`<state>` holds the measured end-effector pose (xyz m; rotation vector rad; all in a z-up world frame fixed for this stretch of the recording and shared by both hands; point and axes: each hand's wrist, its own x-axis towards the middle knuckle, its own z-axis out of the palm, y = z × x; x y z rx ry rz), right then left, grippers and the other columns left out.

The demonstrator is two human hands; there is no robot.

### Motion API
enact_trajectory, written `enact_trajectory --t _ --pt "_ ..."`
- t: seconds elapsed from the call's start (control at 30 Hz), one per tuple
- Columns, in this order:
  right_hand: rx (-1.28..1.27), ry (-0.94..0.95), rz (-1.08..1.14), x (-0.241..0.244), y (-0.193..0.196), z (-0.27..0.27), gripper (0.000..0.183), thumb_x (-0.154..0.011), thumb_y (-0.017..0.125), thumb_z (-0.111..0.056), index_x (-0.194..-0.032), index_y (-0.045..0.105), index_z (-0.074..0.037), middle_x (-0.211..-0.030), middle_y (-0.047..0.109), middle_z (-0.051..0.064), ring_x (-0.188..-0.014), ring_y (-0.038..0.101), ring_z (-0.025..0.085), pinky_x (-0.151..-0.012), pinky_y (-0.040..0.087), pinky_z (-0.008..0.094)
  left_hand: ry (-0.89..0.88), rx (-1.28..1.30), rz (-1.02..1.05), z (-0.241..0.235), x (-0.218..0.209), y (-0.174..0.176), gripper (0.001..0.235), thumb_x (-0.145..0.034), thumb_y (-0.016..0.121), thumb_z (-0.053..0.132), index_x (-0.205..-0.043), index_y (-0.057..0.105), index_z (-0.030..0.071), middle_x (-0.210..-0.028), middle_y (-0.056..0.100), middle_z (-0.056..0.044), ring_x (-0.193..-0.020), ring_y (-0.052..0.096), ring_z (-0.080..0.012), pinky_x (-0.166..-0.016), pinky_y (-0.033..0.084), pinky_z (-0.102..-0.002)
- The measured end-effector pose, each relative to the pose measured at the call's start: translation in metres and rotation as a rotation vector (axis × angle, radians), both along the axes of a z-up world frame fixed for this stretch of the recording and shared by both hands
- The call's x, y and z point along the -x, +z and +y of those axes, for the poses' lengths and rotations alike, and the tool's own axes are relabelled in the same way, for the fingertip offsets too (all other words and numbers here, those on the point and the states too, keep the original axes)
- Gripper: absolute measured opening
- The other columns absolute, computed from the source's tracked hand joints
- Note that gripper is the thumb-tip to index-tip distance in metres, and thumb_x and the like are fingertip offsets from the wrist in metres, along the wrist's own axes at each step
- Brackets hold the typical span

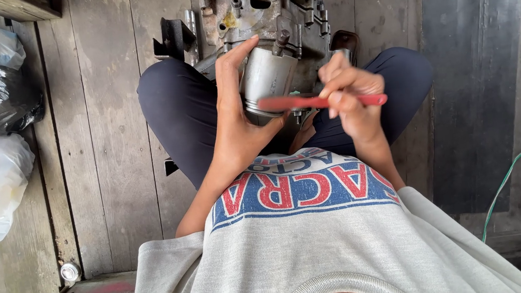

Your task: Cleaning an engine piston using a small brush while sitting on the floor.

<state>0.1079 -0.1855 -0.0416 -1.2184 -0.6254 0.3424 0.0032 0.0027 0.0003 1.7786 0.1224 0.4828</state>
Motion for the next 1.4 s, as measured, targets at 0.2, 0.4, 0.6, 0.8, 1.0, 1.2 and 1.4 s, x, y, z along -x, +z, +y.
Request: enact_trajectory --t 0.2,0.4,0.6,0.8,1.0,1.2,1.4 --pt "-0.013 -0.164 -0.007 -0.026 0.003 0.001 0.009 -0.085 0.056 -0.011 -0.087 0.064 -0.008 -0.073 0.050 0.000 -0.080 0.038 0.011 -0.083 0.034 0.027 -0.010 -0.006 0.034 0.002 -0.007 -0.005 0.102 -0.066 0.086 -0.004 -0.153 0.035 0.010 -0.149 0.044 -0.014 -0.141 0.050 -0.0354 -0.127 0.043 -0.048" --pt "0.025 0.010 0.012 -0.015 -0.006 0.006 0.010 -0.087 0.060 -0.014 -0.088 0.068 -0.009 -0.065 0.049 -0.004 -0.084 0.040 0.010 -0.084 0.035 0.028 0.017 0.024 0.040 0.007 -0.015 -0.008 0.097 -0.068 0.084 -0.006 -0.151 0.037 0.008 -0.148 0.046 -0.014 -0.139 0.052 -0.0337 -0.125 0.044 -0.045" --pt "0.013 -0.199 0.012 -0.038 -0.001 0.003 0.010 -0.087 0.055 -0.011 -0.088 0.065 -0.008 -0.076 0.052 0.002 -0.073 0.037 0.009 -0.084 0.035 0.026 -0.007 -0.009 0.076 0.008 -0.023 -0.012 0.102 -0.068 0.088 -0.005 -0.154 0.034 0.011 -0.150 0.044 -0.014 -0.142 0.049 -0.0360 -0.127 0.043 -0.050" --pt "0.057 -0.020 0.089 -0.021 0.003 0.007 0.013 -0.084 0.057 -0.013 -0.085 0.068 -0.009 -0.060 0.049 -0.004 -0.085 0.040 0.010 -0.092 0.036 0.029 -0.004 0.005 0.027 0.007 -0.030 -0.010 0.100 -0.064 0.084 -0.005 -0.152 0.037 0.008 -0.150 0.044 -0.014 -0.143 0.047 -0.0358 -0.130 0.039 -0.048" --pt "-0.019 -0.246 0.096 -0.043 0.011 -0.001 0.010 -0.087 0.054 -0.010 -0.089 0.064 -0.008 -0.082 0.055 0.003 -0.071 0.037 0.008 -0.089 0.038 0.024 -0.020 -0.023 0.052 0.006 -0.031 -0.010 0.102 -0.067 0.088 -0.004 -0.153 0.035 0.010 -0.152 0.043 -0.013 -0.145 0.047 -0.0361 -0.130 0.040 -0.050" --pt "0.051 -0.002 0.092 -0.016 0.006 0.004 0.012 -0.086 0.057 -0.016 -0.085 0.067 -0.010 -0.058 0.047 -0.006 -0.086 0.040 0.010 -0.090 0.036 0.029 -0.009 0.026 0.029 0.004 -0.027 -0.005 0.101 -0.067 0.087 -0.004 -0.152 0.036 0.010 -0.150 0.044 -0.013 -0.142 0.049 -0.0341 -0.129 0.042 -0.047" --pt "-0.048 -0.190 0.068 -0.027 0.012 -0.003 0.010 -0.088 0.055 -0.010 -0.090 0.064 -0.007 -0.079 0.051 0.001 -0.078 0.039 0.010 -0.087 0.038 0.026 -0.013 -0.002 0.039 0.001 -0.016 -0.007 0.101 -0.070 0.088 -0.004 -0.154 0.034 0.010 -0.151 0.044 -0.013 -0.143 0.049 -0.0350 -0.128 0.043 -0.048"
